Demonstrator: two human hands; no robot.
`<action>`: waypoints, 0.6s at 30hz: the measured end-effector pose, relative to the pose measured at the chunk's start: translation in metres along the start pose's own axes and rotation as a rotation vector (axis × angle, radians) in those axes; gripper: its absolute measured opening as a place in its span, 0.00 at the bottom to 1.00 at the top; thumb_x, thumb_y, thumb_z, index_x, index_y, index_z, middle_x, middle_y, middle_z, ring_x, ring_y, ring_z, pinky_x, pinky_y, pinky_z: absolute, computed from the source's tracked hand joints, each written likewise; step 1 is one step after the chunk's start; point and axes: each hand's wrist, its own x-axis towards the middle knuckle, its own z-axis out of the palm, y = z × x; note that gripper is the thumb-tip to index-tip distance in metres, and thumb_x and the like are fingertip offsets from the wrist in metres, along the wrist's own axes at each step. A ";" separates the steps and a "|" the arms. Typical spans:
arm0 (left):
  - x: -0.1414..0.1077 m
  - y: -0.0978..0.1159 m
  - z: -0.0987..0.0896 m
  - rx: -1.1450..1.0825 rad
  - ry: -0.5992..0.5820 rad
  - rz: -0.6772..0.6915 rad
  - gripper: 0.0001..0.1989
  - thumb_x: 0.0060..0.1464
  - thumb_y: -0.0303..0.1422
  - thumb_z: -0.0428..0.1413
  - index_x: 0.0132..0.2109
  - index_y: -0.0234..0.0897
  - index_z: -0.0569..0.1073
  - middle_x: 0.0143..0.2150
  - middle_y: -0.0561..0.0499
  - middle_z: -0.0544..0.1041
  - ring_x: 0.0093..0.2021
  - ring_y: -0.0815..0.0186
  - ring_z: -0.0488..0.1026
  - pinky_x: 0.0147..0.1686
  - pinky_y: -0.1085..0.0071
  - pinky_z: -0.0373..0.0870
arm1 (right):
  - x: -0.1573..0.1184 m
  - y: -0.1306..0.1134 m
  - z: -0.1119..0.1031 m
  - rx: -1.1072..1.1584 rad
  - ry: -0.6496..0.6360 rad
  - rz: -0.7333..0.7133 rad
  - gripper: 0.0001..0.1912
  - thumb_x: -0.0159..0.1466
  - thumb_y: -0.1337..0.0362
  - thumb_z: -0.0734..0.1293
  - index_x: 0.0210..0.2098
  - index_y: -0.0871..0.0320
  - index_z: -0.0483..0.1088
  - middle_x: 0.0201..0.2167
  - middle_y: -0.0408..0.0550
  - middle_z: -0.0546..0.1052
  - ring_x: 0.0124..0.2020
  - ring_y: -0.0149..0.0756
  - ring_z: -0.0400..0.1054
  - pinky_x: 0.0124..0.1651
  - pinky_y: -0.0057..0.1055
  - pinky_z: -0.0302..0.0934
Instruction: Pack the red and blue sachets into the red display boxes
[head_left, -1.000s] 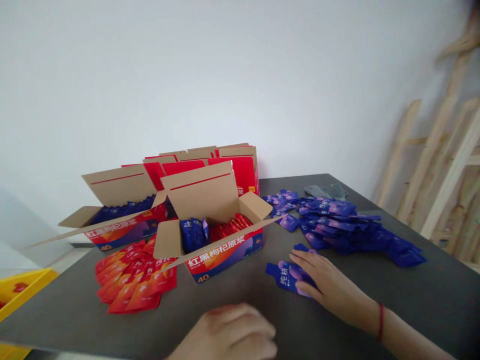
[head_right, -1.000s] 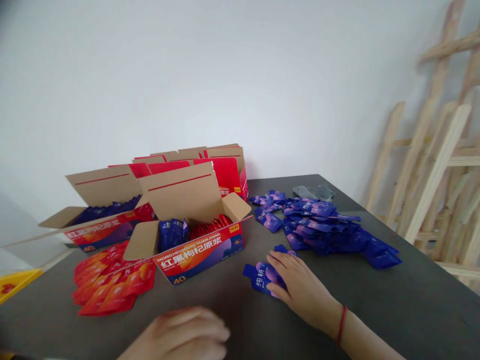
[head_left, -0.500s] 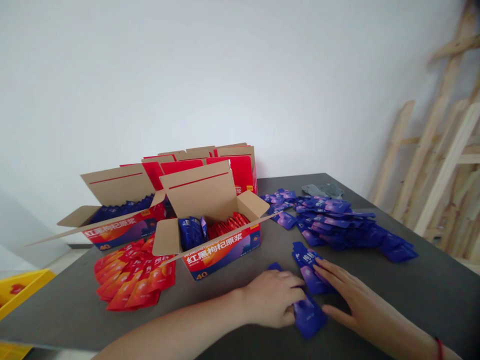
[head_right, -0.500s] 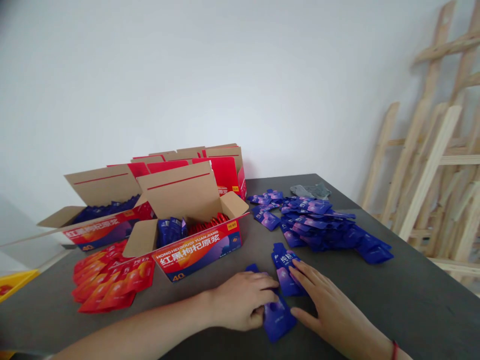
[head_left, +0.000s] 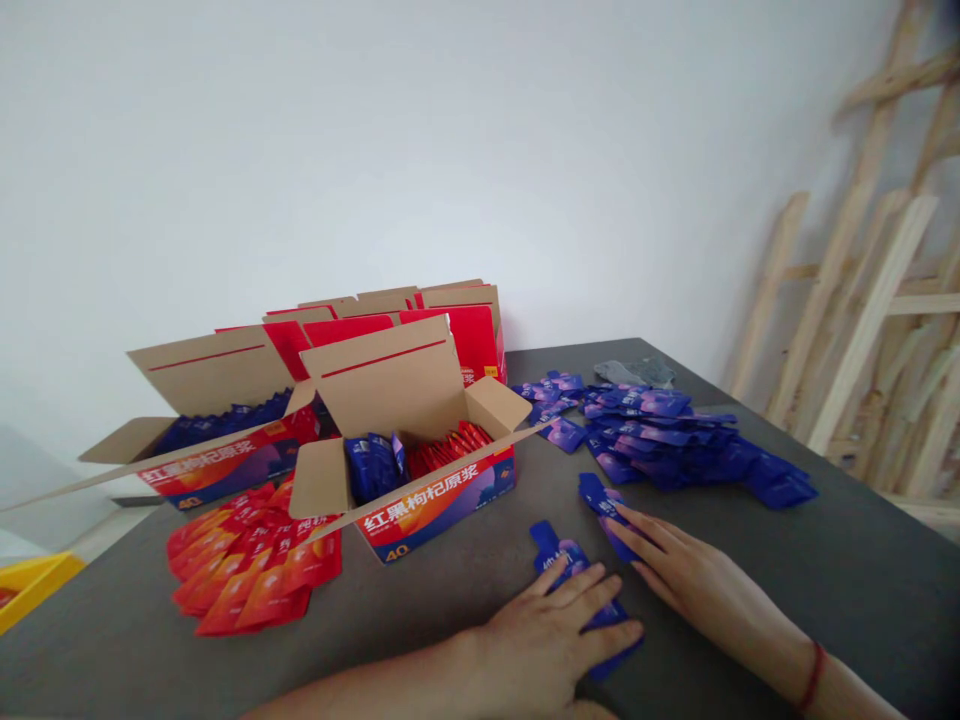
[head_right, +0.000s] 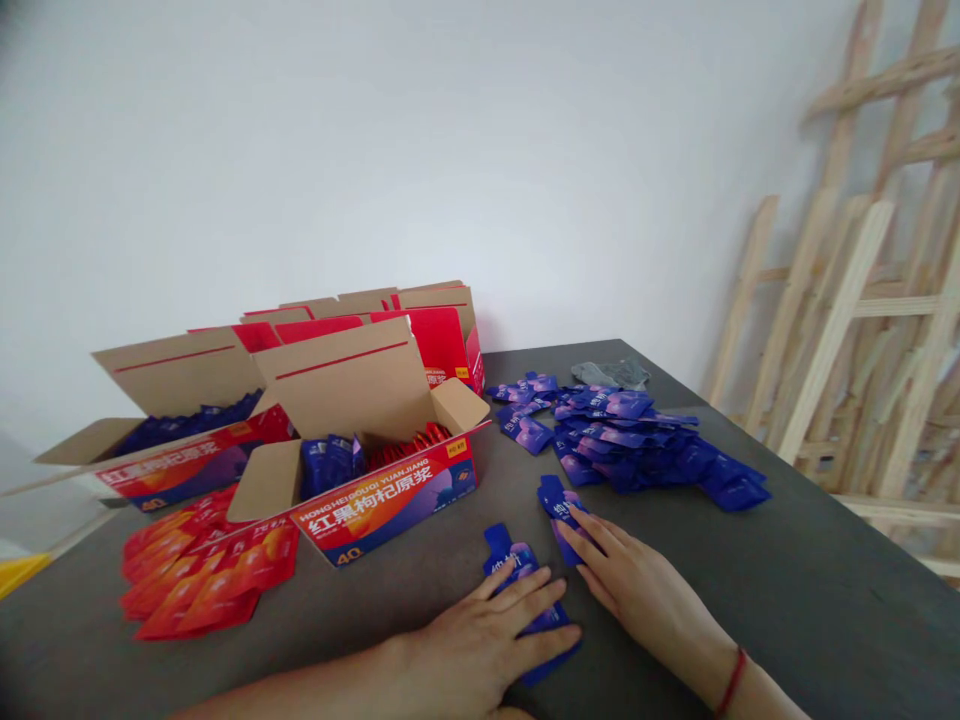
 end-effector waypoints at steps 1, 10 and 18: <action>-0.001 0.000 -0.002 -0.030 0.019 0.002 0.33 0.61 0.51 0.49 0.67 0.42 0.53 0.71 0.42 0.49 0.70 0.52 0.42 0.66 0.47 0.40 | -0.001 0.000 -0.002 0.000 0.040 0.008 0.23 0.66 0.65 0.58 0.60 0.56 0.64 0.60 0.50 0.68 0.56 0.40 0.66 0.56 0.39 0.66; 0.015 -0.030 -0.014 0.055 0.541 -0.206 0.22 0.57 0.34 0.57 0.57 0.38 0.63 0.57 0.44 0.68 0.57 0.58 0.64 0.56 0.59 0.62 | -0.008 -0.041 0.003 0.122 0.175 0.063 0.21 0.68 0.63 0.57 0.59 0.54 0.65 0.54 0.46 0.74 0.51 0.35 0.71 0.52 0.29 0.68; 0.031 -0.043 -0.029 0.524 0.346 0.027 0.13 0.67 0.31 0.44 0.39 0.37 0.72 0.42 0.51 0.76 0.43 0.68 0.71 0.47 0.67 0.65 | -0.023 -0.028 0.009 0.444 0.059 0.293 0.22 0.66 0.57 0.58 0.56 0.57 0.69 0.54 0.50 0.73 0.54 0.43 0.68 0.57 0.39 0.63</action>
